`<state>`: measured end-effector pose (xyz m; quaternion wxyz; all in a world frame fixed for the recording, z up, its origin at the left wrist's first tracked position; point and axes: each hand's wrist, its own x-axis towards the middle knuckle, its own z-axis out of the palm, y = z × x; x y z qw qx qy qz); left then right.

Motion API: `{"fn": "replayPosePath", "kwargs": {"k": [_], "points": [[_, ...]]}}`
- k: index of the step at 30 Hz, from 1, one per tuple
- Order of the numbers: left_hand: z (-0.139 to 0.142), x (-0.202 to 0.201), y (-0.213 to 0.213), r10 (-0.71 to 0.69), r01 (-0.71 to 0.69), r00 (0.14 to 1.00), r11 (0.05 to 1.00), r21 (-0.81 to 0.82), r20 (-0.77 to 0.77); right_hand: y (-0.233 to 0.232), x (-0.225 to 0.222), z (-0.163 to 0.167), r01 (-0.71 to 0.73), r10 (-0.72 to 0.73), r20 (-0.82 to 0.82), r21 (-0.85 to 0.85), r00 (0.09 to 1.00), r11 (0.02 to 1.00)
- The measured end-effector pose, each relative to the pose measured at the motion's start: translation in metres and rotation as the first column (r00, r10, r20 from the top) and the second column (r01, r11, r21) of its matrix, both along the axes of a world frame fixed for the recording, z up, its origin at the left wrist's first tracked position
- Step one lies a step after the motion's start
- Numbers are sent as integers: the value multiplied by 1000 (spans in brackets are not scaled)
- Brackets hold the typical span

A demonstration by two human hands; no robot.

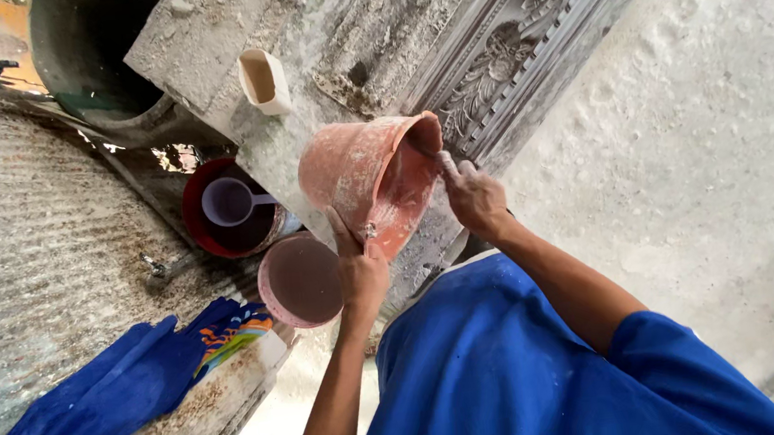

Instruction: The person holds a terracotta bowl and scrapes dried plaster from its inside with a scraper, then scoops white plaster powder from a woven bag into the bowl, and finally brushes dust off a carved molding with a brush.

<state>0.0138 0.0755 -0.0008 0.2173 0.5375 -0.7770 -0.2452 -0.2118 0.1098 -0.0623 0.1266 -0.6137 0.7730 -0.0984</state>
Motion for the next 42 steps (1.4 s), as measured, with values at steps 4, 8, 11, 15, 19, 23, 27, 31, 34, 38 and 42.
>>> {"fn": "replayPosePath", "kwargs": {"k": [4,8,11,15,19,23,27,31,34,38,42], "points": [[15,-14,-7,57,-80,994,962,262,92,-1,5,4,-147,62,318,252,946,956],[22,-18,-10,31,-43,998,975,219,58,-6,1,1,-587,101,804,335,586,737],[26,-12,-9,-1,16,997,982,188,-80,-7,-5,-4,-212,124,273,322,954,923],[26,-14,-7,72,-51,995,959,279,-65,-3,-4,-9,6,-43,185,196,982,980],[21,-18,-7,145,-148,989,892,428,40,-6,0,-14,-511,5,769,420,639,750],[18,-11,-6,-15,23,997,994,107,-72,-11,-3,-20,-132,125,54,165,991,977],[14,-12,-4,32,-26,999,988,155,-35,-8,3,-18,66,-76,120,85,990,994],[13,-16,0,195,-191,980,899,395,28,-6,10,-8,-376,-136,675,554,725,743],[14,-11,7,141,-124,988,970,208,-71,-8,7,-5,-304,-97,619,508,779,806],[8,-7,15,279,-229,957,897,378,-83,-3,6,-6,62,-93,153,196,984,979],[-8,-19,20,286,-243,942,942,231,-175,4,17,-5,-352,194,434,319,880,880]]}}
